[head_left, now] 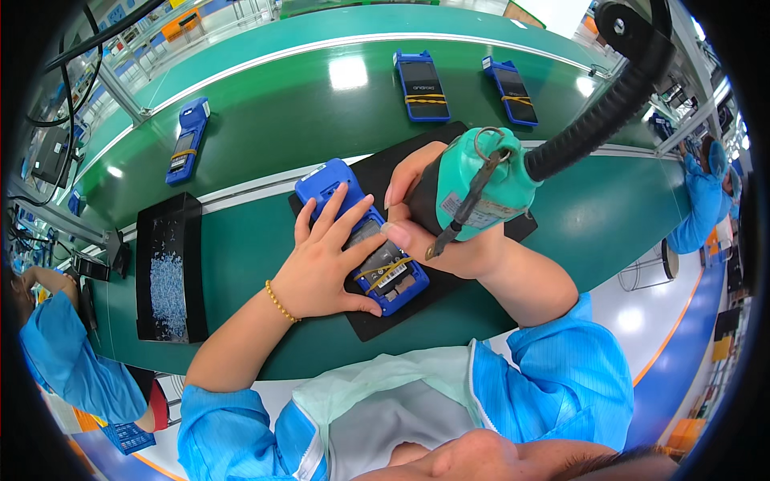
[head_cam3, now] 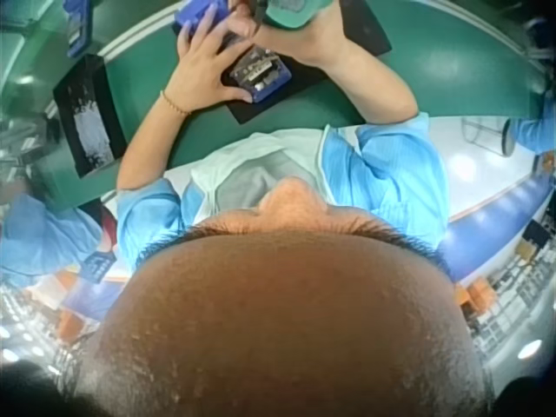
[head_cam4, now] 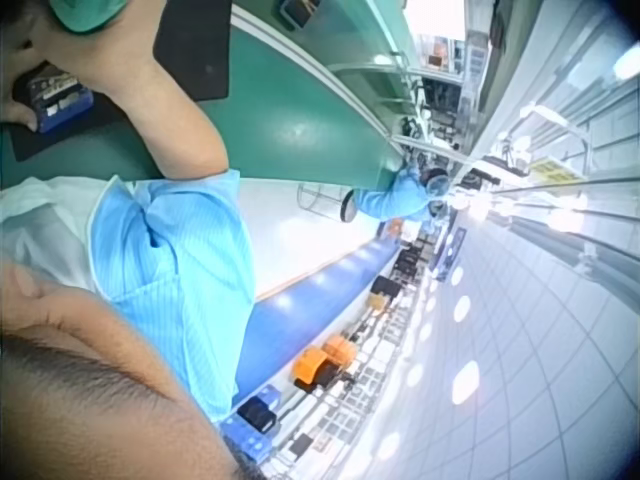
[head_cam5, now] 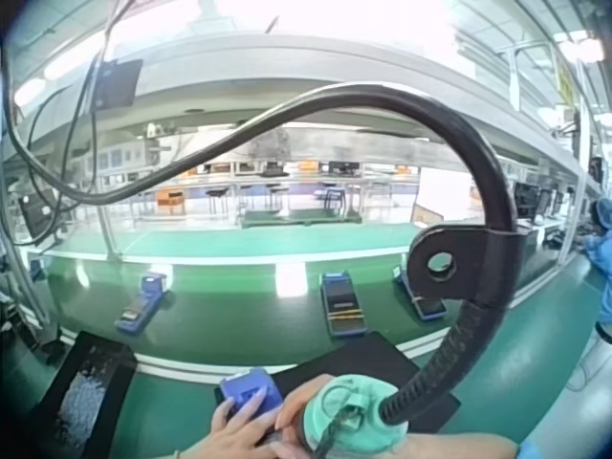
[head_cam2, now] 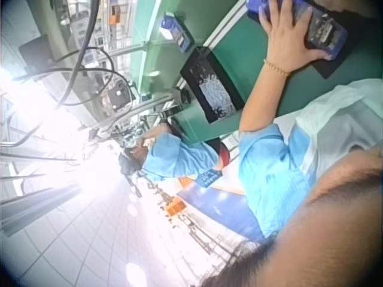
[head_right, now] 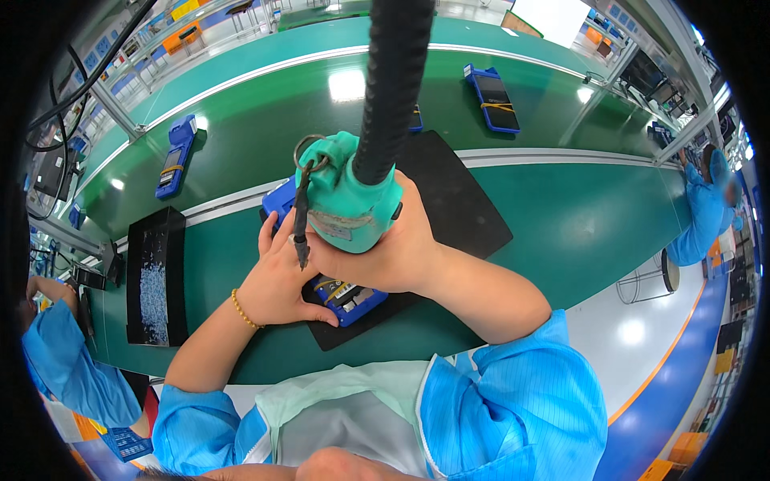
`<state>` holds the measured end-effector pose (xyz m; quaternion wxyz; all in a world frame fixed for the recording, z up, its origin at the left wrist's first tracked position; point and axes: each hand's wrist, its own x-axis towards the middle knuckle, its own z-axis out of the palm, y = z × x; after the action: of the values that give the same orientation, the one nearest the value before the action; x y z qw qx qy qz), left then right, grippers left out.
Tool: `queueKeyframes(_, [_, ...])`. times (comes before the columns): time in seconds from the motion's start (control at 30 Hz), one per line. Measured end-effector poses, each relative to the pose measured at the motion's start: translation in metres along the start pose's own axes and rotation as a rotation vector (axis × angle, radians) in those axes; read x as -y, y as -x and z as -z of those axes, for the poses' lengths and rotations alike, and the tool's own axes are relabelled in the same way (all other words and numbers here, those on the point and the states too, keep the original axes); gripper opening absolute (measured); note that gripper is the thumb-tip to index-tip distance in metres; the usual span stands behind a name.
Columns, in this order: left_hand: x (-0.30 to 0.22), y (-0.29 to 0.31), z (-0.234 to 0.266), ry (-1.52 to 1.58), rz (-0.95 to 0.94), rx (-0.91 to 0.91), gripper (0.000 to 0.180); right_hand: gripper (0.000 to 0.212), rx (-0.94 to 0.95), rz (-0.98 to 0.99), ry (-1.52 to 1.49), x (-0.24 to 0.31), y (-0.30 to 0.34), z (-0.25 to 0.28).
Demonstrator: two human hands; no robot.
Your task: Using an electric screwdriver to fasten screws onto electronic handheld devices on an assembly line.
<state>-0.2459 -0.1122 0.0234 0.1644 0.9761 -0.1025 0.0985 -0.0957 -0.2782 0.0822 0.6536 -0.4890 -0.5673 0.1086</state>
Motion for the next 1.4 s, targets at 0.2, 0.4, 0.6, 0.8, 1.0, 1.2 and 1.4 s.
queueKeyframes(0.2, [-0.001,-0.002,0.0,-0.004,0.005,0.004,0.099,0.033,0.072,0.005,-0.023,-0.001,0.0,0.003])
queueKeyframes(0.4, [0.0,-0.001,-0.001,0.012,0.014,0.015,0.098,0.032,0.049,-0.025,-0.054,0.001,-0.002,0.001])
queueKeyframes(0.6, [-0.001,-0.001,0.0,0.006,0.017,0.013,0.098,0.031,0.038,-0.02,-0.019,0.003,-0.004,0.003])
queueKeyframes(0.8, [-0.001,-0.001,0.001,0.005,0.01,0.029,0.098,0.031,0.015,-0.008,-0.093,-0.002,0.0,0.0])
queueKeyframes(1.0, [-0.001,-0.001,0.001,0.011,0.013,0.039,0.098,0.027,0.046,-0.024,0.049,0.007,-0.005,0.001])
queueKeyframes(1.2, [0.0,-0.001,0.0,0.019,0.011,0.034,0.098,0.026,0.004,0.015,0.119,0.007,-0.003,0.0])
queueKeyframes(1.4, [-0.001,-0.001,0.001,0.013,0.011,0.035,0.098,0.025,-0.007,0.033,0.138,0.006,-0.002,0.001])
